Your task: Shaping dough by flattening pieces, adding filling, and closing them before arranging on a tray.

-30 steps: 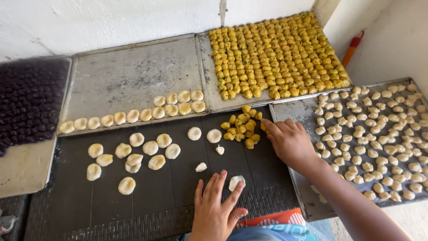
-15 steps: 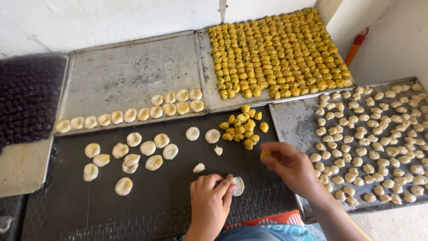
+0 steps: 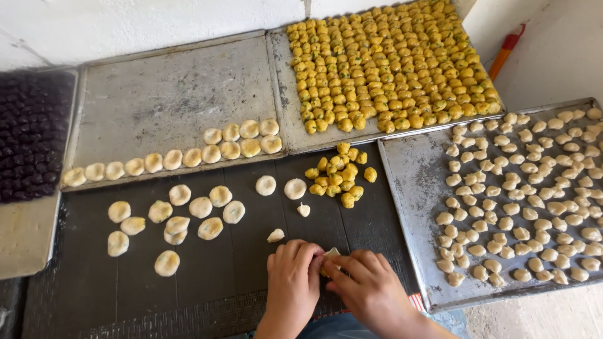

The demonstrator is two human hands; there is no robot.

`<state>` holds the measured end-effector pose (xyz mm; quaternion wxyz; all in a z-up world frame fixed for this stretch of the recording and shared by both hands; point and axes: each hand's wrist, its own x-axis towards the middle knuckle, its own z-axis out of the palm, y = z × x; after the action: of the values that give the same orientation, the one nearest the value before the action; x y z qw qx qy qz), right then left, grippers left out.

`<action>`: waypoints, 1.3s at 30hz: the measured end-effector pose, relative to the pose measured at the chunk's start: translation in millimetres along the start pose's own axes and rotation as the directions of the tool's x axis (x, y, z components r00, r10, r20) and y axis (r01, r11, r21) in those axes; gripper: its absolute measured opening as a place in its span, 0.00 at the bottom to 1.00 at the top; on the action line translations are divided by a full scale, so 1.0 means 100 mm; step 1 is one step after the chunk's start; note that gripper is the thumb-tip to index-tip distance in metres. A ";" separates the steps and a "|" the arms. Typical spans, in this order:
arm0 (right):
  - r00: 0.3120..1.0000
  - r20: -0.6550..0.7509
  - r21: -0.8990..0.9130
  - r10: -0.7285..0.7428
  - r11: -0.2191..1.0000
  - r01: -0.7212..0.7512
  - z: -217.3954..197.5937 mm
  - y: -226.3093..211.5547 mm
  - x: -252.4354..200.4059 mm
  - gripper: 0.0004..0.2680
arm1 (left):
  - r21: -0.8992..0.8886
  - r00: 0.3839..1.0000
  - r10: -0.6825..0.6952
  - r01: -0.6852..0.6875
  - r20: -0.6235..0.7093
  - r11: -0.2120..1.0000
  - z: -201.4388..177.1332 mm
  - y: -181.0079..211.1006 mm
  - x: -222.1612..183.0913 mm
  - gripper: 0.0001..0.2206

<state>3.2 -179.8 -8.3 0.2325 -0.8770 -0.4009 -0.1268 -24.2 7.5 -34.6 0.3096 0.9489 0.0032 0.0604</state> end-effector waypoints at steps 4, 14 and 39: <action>0.999 -0.047 0.206 0.009 0.979 0.001 0.02 0.19 0.12 0.07 | -0.183 0.995 0.077 -0.063 0.068 0.981 -0.13 -0.04 -0.07 0.03; 0.945 0.107 0.540 0.309 0.780 -0.316 0.06 0.10 -0.01 0.10 | -0.345 0.974 0.156 -0.206 -0.165 0.916 -0.10 -0.01 -0.17 0.06; 0.945 0.152 0.605 0.291 0.729 -0.321 -0.09 0.11 0.23 0.09 | -0.622 0.974 0.057 -0.184 -0.219 0.761 -0.36 0.13 0.05 0.06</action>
<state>26.4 -175.4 5.3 0.5165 -0.8075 -0.2755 0.0729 -23.7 18.3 2.4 0.6072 0.7753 -0.0496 0.1666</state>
